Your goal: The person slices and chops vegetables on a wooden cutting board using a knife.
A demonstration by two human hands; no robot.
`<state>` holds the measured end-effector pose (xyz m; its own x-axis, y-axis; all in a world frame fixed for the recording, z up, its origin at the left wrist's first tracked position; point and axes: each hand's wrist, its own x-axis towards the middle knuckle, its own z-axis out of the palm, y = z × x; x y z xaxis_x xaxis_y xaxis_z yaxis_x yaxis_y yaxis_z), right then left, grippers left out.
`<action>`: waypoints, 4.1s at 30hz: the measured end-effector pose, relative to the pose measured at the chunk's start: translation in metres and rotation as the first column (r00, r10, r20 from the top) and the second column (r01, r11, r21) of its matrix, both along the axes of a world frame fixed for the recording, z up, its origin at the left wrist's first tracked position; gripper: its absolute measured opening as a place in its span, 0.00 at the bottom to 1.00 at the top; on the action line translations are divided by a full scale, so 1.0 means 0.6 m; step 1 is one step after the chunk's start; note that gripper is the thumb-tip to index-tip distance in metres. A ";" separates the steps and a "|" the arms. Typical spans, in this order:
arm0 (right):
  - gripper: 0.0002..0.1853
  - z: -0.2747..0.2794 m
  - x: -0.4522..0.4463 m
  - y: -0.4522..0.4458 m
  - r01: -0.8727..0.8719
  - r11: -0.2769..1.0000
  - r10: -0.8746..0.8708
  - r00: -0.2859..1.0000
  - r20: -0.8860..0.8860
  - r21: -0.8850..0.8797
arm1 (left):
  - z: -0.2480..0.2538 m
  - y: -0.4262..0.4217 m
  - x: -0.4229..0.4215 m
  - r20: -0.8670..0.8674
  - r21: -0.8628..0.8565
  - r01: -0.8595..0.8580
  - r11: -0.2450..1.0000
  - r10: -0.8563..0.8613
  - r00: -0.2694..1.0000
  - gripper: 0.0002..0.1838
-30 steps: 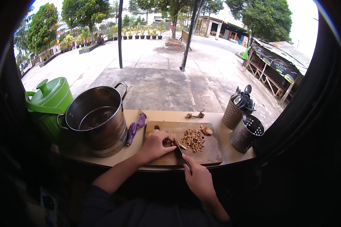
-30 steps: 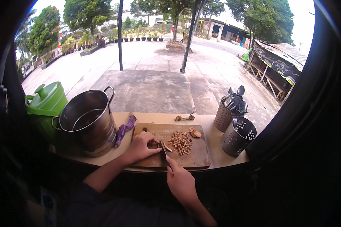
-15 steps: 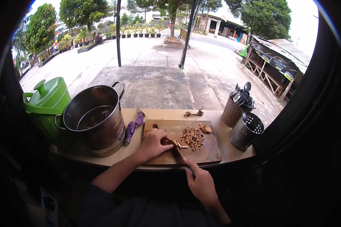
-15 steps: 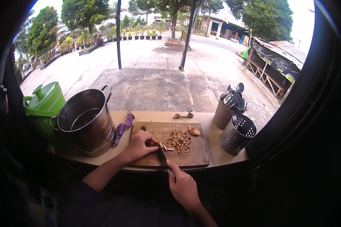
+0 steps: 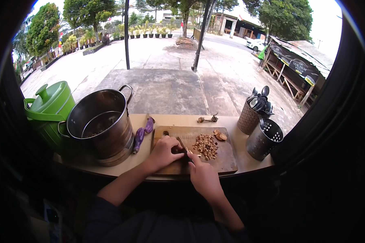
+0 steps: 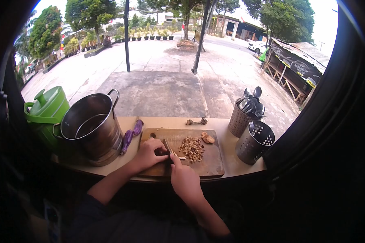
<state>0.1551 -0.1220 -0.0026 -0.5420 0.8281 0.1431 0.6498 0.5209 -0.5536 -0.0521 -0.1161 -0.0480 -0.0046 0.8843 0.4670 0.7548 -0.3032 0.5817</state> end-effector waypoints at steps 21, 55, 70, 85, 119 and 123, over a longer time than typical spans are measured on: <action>0.20 -0.008 0.042 -0.047 0.023 0.995 -0.019 0.999 -0.042 0.093 | 0.013 -0.008 0.003 -0.077 0.007 -0.030 1.000 0.030 0.997 0.15; 0.20 -0.004 0.044 -0.033 -0.038 0.997 0.028 0.987 -0.158 -0.060 | 0.005 -0.005 -0.007 0.011 -0.047 -0.007 0.999 0.007 1.000 0.13; 0.18 0.007 0.013 -0.015 -0.019 0.996 0.013 0.998 -0.066 -0.085 | 0.011 -0.009 -0.008 -0.027 -0.017 -0.006 1.000 0.005 1.000 0.12; 0.20 0.007 0.028 -0.036 -0.008 0.999 0.008 1.000 -0.012 -0.038 | 0.005 -0.004 -0.007 -0.010 -0.022 0.008 1.000 -0.008 1.000 0.13; 0.22 -0.036 0.015 -0.054 0.041 0.964 -0.070 0.992 0.104 0.264 | 0.009 -0.004 -0.016 0.080 -0.095 0.041 0.995 -0.034 0.996 0.10; 0.22 -0.031 -0.007 -0.041 0.036 0.970 -0.080 0.981 0.176 0.240 | 0.014 -0.007 -0.012 0.048 -0.054 0.036 0.998 -0.034 0.998 0.08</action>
